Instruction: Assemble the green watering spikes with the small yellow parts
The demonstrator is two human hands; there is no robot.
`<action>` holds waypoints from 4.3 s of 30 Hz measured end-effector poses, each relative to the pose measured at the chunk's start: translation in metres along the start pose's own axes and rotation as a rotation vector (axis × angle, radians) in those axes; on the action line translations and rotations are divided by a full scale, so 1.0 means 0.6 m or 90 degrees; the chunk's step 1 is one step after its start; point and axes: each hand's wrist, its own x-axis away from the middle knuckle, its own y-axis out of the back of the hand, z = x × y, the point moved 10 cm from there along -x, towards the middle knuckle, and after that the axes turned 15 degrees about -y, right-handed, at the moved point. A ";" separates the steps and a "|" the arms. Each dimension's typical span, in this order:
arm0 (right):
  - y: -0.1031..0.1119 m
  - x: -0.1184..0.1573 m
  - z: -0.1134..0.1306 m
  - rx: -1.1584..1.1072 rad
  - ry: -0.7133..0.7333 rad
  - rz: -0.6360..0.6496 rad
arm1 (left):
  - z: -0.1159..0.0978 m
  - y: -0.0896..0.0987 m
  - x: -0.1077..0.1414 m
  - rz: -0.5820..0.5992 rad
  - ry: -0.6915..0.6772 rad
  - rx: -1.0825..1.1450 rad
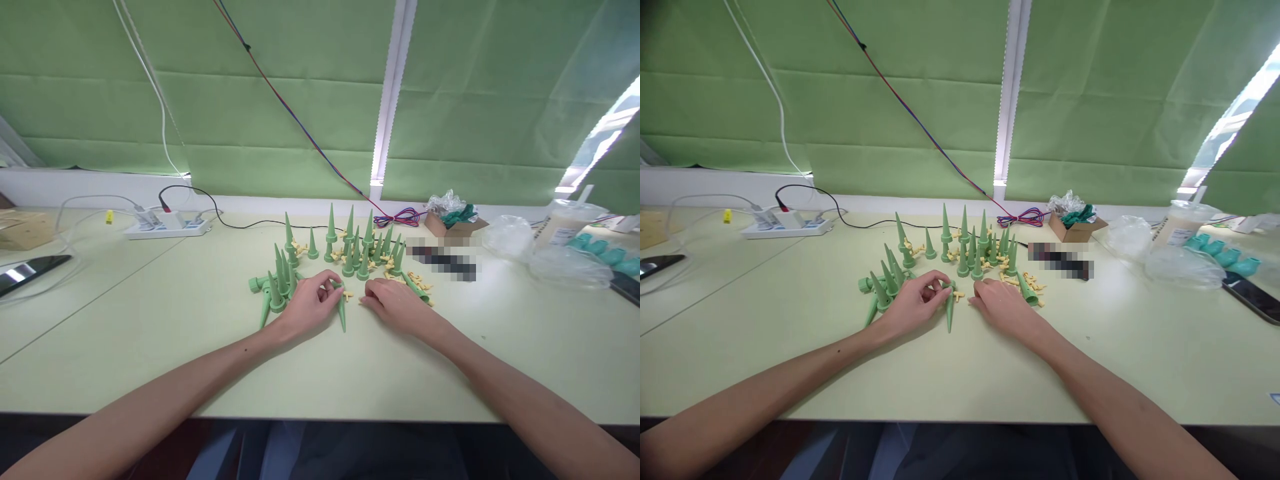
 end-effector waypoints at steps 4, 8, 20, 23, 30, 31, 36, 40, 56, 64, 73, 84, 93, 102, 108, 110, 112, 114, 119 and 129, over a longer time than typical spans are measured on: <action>0.007 0.001 0.004 -0.071 0.008 -0.022 | -0.015 -0.012 0.000 0.041 -0.057 -0.010; 0.008 0.005 0.012 -0.146 0.030 -0.024 | -0.032 -0.020 -0.001 0.072 -0.123 -0.042; 0.011 0.009 0.023 -0.251 0.051 -0.029 | -0.033 -0.021 0.000 0.087 -0.140 -0.030; 0.015 0.011 0.025 -0.271 0.053 -0.031 | -0.030 -0.018 -0.001 0.073 -0.137 -0.027; 0.021 0.014 0.026 -0.315 0.050 -0.036 | -0.026 -0.015 -0.003 0.057 -0.122 -0.034; 0.021 0.014 0.025 -0.323 0.046 -0.035 | -0.026 -0.015 -0.003 0.057 -0.122 -0.035; 0.022 0.013 0.021 -0.356 0.025 -0.040 | -0.027 -0.014 -0.003 0.057 -0.122 -0.039; 0.021 0.012 0.018 -0.370 0.015 -0.044 | -0.026 -0.013 -0.002 0.055 -0.124 -0.039; 0.022 0.005 0.003 -0.380 -0.009 -0.090 | -0.024 0.007 -0.003 -0.016 -0.104 -0.061; 0.023 0.007 0.004 -0.377 -0.006 -0.101 | -0.016 -0.009 0.001 0.030 -0.085 -0.041; 0.023 0.009 0.004 -0.378 -0.003 -0.108 | -0.014 -0.021 0.004 0.079 -0.087 -0.069; 0.023 0.008 0.004 -0.374 -0.007 -0.104 | -0.003 -0.026 0.005 0.106 -0.067 -0.082; 0.023 0.009 0.005 -0.371 -0.005 -0.106 | -0.002 -0.022 0.005 0.076 -0.067 -0.050; 0.023 0.008 0.002 -0.375 -0.007 -0.109 | -0.008 -0.013 0.004 0.037 -0.070 -0.007; 0.020 0.007 0.000 -0.365 -0.016 -0.107 | -0.010 -0.007 0.002 0.013 -0.081 -0.004; 0.020 0.007 0.000 -0.362 -0.015 -0.109 | -0.009 -0.006 0.002 0.009 -0.084 -0.002; 0.021 0.007 0.000 -0.361 -0.014 -0.111 | -0.009 -0.005 0.002 0.004 -0.086 -0.002; 0.022 0.007 0.000 -0.363 -0.014 -0.114 | -0.009 -0.004 0.002 -0.001 -0.088 -0.005; 0.026 0.007 -0.002 -0.362 -0.020 -0.126 | -0.011 -0.002 0.002 -0.011 -0.092 -0.009; 0.025 0.006 -0.004 -0.363 -0.027 -0.126 | -0.013 0.000 0.002 -0.014 -0.098 -0.005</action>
